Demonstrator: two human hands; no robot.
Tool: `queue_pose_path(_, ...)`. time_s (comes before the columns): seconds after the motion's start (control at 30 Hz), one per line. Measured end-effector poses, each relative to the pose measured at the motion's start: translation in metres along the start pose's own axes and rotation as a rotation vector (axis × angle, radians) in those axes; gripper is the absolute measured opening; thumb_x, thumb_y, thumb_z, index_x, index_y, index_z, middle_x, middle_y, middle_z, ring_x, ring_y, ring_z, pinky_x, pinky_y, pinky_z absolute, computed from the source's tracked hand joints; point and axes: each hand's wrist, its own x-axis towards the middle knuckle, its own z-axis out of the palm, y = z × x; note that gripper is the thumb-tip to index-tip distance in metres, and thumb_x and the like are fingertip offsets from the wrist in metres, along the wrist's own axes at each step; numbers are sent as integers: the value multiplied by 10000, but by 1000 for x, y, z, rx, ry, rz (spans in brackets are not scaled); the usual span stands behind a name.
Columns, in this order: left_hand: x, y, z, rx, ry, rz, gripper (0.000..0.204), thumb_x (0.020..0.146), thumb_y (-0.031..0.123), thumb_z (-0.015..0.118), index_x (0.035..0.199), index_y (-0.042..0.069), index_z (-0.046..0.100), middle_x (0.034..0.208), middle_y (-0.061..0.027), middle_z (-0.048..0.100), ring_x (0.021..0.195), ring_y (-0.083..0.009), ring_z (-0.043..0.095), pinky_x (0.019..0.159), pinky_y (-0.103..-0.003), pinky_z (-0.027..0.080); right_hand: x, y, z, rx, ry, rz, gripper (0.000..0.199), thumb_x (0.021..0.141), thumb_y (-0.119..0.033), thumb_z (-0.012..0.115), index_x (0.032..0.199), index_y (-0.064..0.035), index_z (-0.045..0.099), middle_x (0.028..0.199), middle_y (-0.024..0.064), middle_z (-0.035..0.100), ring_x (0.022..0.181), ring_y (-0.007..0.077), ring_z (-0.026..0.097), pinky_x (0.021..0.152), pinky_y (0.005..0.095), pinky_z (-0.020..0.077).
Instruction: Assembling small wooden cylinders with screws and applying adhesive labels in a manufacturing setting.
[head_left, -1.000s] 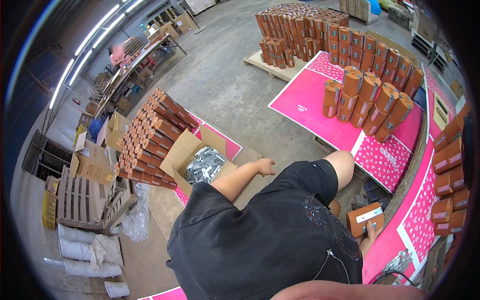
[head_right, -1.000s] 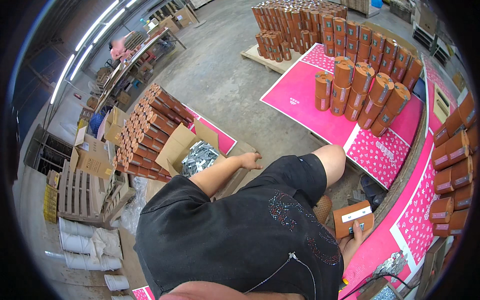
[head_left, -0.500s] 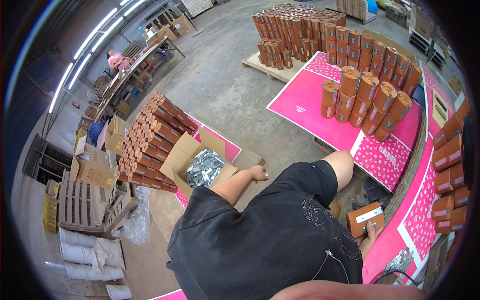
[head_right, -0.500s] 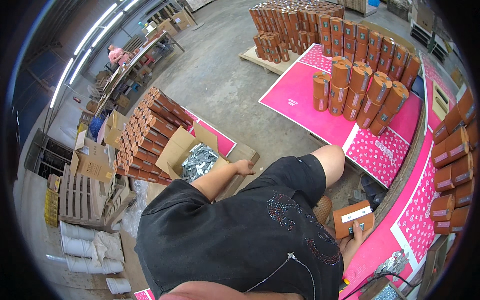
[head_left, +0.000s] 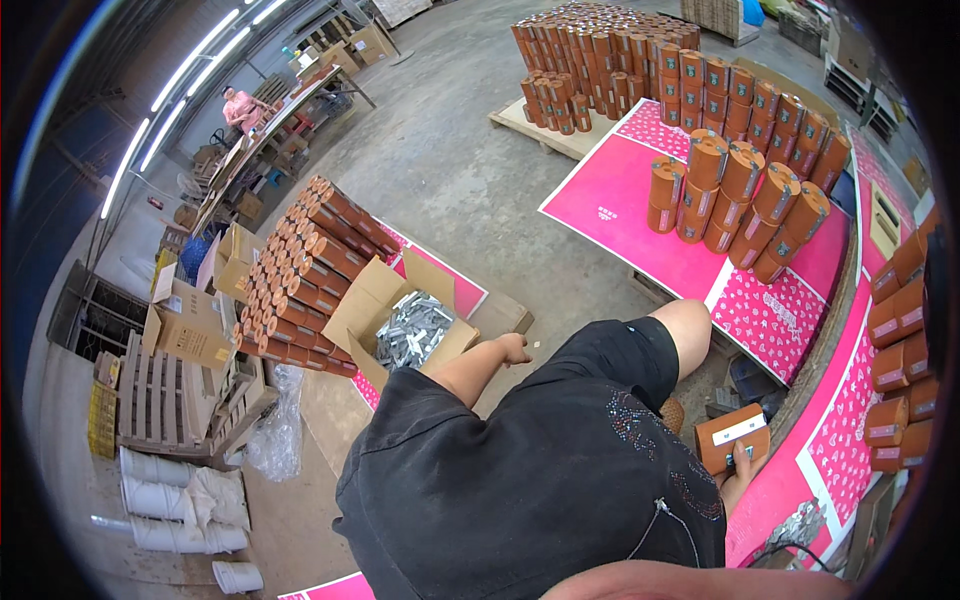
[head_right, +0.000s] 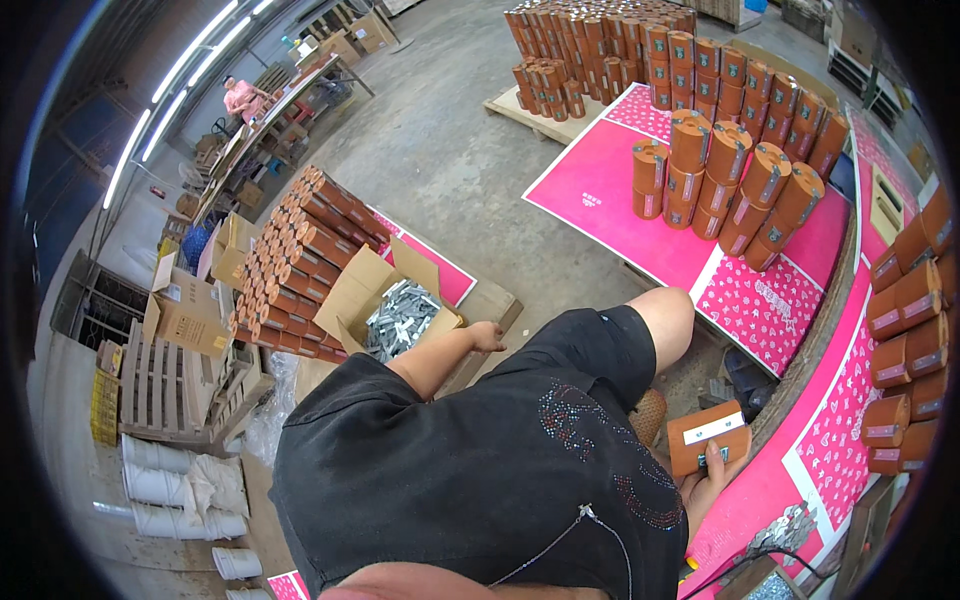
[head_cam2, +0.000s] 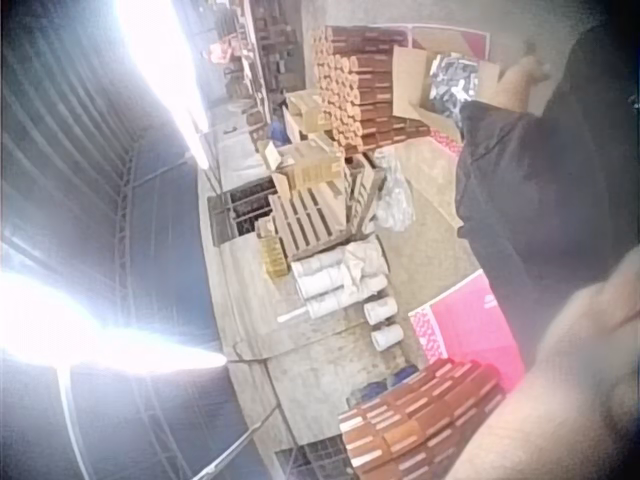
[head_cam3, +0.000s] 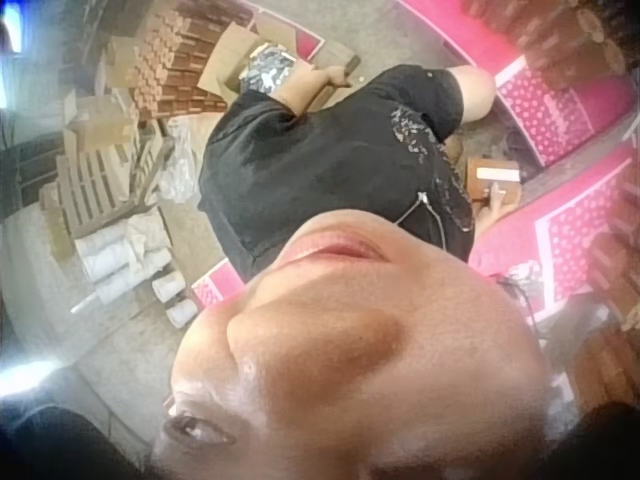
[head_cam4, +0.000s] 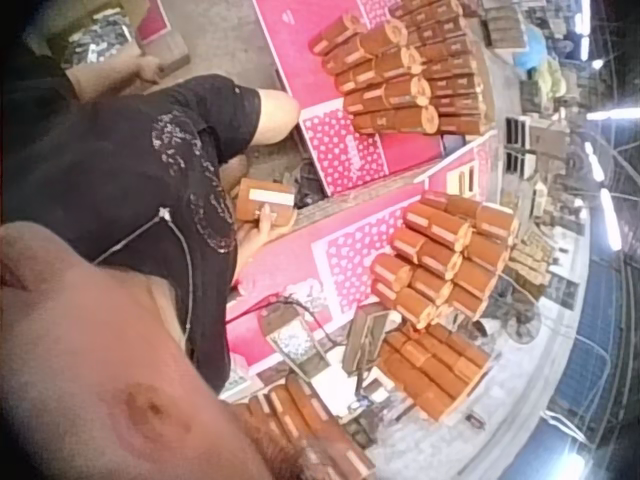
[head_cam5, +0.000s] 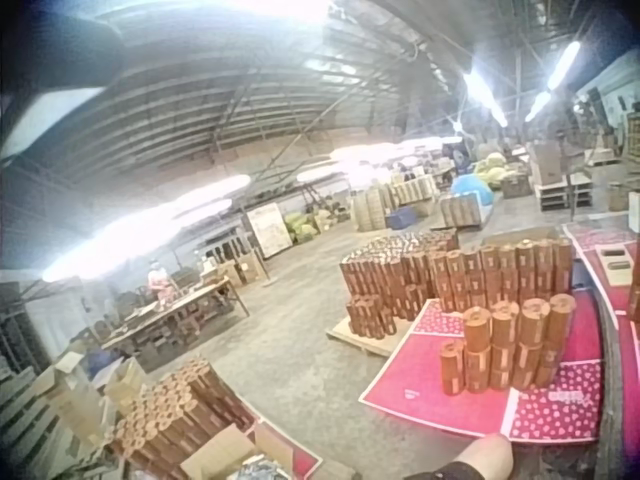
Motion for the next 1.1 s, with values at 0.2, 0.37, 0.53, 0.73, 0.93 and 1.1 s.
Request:
queue_pose_path(0.2, 21, 26, -17, 131, 274, 345, 545, 702, 346, 621, 1116, 5, 525, 959, -211, 600, 871, -309, 598, 764, -370, 469, 7, 9, -8, -97, 0, -81, 658, 730, -64, 590, 1309, -76, 277, 1163, 137, 440, 1059, 249, 463, 910, 360, 374)
queue_pose_path(0.37, -20, 127, -51, -117, 527, 766, 462, 708, 263, 646, 1092, 29, 537, 905, -172, 593, 820, -294, 592, 730, -374, 472, 4, 3, 0, -134, 21, -105, 803, 666, -41, 649, 1348, -87, 228, 1218, 154, 402, 1120, 262, 419, 971, 364, 311)
queue_pose_path(0.53, -77, 240, -41, -364, 361, 1269, 546, 706, 238, 687, 1164, 30, 474, 969, -142, 549, 815, -200, 567, 705, -306, 475, 0, -1, 12, -284, -52, -179, 843, 652, -63, 679, 1351, -79, 208, 1203, 157, 403, 1104, 261, 421, 955, 358, 314)
queue_pose_path(0.73, -132, 300, 9, -426, -410, 1193, 966, 667, 294, 760, 1346, 19, 131, 1168, -167, 405, 1038, -219, 444, 856, -316, 406, -5, -13, 34, -641, -97, -355, 978, 565, -61, 723, 1363, -68, 157, 1302, 178, 283, 1177, 289, 348, 983, 378, 289)
queue_pose_path(0.93, -140, 302, 25, -475, -316, 1274, 986, 590, 203, 799, 1327, 4, 176, 1243, -184, 365, 1165, -250, 383, 960, -337, 337, -20, -23, 57, -994, -30, -534, 1024, 546, -66, 727, 1359, -29, 105, 1267, 211, 311, 1165, 314, 375, 982, 405, 303)
queue_pose_path(1.1, -142, 327, 15, -421, -159, 1442, 968, 511, 234, 824, 1285, 7, 288, 1252, -176, 353, 1190, -262, 355, 986, -341, 313, -4, -20, 44, -955, 8, -615, 972, 594, -164, 735, 1332, 29, 134, 1242, 230, 356, 1157, 317, 397, 965, 407, 335)
